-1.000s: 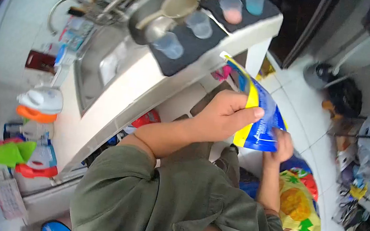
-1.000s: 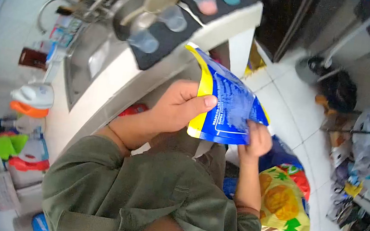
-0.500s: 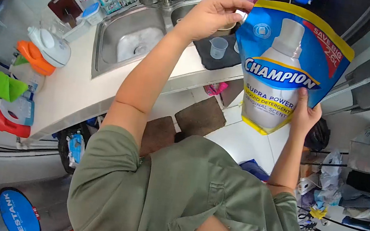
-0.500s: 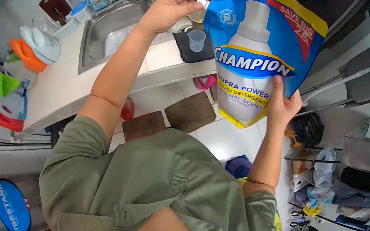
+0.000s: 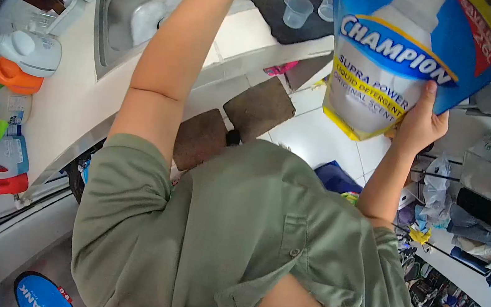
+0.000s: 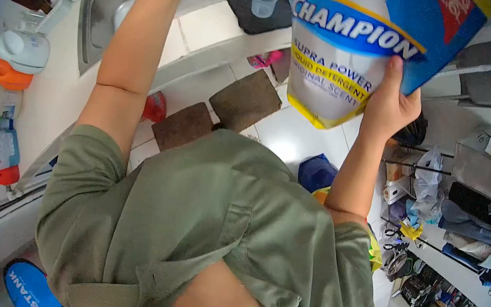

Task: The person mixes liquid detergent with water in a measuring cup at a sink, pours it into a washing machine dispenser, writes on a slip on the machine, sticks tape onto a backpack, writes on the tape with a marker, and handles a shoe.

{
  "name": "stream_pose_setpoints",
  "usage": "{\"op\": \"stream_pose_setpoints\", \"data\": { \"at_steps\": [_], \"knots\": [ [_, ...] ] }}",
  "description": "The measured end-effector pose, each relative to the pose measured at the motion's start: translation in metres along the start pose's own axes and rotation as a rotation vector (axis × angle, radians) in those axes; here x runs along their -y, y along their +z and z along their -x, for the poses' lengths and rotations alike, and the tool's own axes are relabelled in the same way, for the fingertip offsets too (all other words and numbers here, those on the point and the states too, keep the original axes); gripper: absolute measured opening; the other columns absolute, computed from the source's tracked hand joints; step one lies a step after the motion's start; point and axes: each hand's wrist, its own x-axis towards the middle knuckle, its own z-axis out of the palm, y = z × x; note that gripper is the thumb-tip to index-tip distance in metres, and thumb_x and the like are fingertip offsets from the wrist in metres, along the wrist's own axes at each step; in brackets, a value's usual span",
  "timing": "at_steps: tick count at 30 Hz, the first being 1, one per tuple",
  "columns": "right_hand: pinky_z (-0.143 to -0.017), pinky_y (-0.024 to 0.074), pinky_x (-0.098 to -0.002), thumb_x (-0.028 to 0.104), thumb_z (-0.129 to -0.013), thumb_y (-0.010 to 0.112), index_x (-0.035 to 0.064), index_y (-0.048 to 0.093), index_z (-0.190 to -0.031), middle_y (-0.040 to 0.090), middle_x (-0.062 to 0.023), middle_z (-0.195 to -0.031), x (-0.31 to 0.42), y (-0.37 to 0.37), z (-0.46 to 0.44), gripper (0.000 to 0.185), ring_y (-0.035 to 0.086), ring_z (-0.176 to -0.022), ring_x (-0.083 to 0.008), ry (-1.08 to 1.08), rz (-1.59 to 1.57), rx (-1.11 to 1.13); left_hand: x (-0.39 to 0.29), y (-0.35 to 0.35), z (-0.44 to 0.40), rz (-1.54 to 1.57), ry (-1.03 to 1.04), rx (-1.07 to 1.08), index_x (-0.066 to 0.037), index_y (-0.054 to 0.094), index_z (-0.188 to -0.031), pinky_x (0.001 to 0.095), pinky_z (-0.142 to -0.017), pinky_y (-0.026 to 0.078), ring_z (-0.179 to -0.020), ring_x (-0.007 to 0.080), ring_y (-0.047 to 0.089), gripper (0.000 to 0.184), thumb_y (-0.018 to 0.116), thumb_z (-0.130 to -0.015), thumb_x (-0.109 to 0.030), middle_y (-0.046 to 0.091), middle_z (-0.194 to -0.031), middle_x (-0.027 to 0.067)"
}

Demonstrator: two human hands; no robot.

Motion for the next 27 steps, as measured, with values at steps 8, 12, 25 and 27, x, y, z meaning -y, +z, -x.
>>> {"op": "stream_pose_setpoints", "data": {
  "at_steps": [8,12,25,27],
  "knots": [
    [-0.062,0.041,-0.018,0.014,-0.083,0.066,-0.0006,0.064,-0.082,0.063,-0.0021,-0.078,0.003,-0.016,0.015,0.015,0.053,-0.067,-0.0055,0.018,0.184,0.075,0.087,-0.025,0.01,0.403,-0.094,-0.388,-0.005,0.057,-0.075,0.033,-0.054,0.047,-0.057,0.0229,0.057,0.027,0.044,-0.089,-0.024,0.057,-0.062,0.011],
    [-0.058,0.04,-0.0188,0.017,-0.083,0.066,-0.0012,0.065,-0.08,0.062,-0.0017,-0.071,0.004,-0.02,0.016,0.019,0.05,-0.063,-0.0045,-0.013,0.395,0.172,0.118,0.08,0.073,0.827,-0.614,-0.714,-0.007,0.048,-0.082,0.0377,-0.08,0.043,-0.09,0.0232,0.06,0.033,0.036,-0.089,-0.037,0.063,-0.087,0.0114],
    [-0.056,0.043,-0.0257,0.023,-0.083,0.064,-0.0023,0.064,-0.08,0.061,-0.0106,-0.065,0.017,-0.007,0.004,0.026,0.054,-0.058,-0.0104,-0.049,0.828,0.363,0.162,0.199,0.056,1.603,-0.705,-0.598,-0.002,0.049,-0.116,0.0491,-0.096,0.038,-0.109,0.0316,0.052,0.041,0.022,-0.094,-0.023,0.053,-0.119,0.0181],
    [-0.057,0.044,-0.0276,0.026,-0.083,0.064,-0.0019,0.065,-0.081,0.062,-0.0128,-0.067,0.015,-0.004,0.005,0.027,0.057,-0.059,-0.0145,-0.081,0.832,0.366,0.156,0.198,0.053,1.572,-0.731,-0.643,-0.003,0.051,-0.115,0.0493,-0.094,0.041,-0.106,0.0326,0.054,0.038,0.025,-0.094,-0.022,0.054,-0.118,0.0183]
  ]
}}
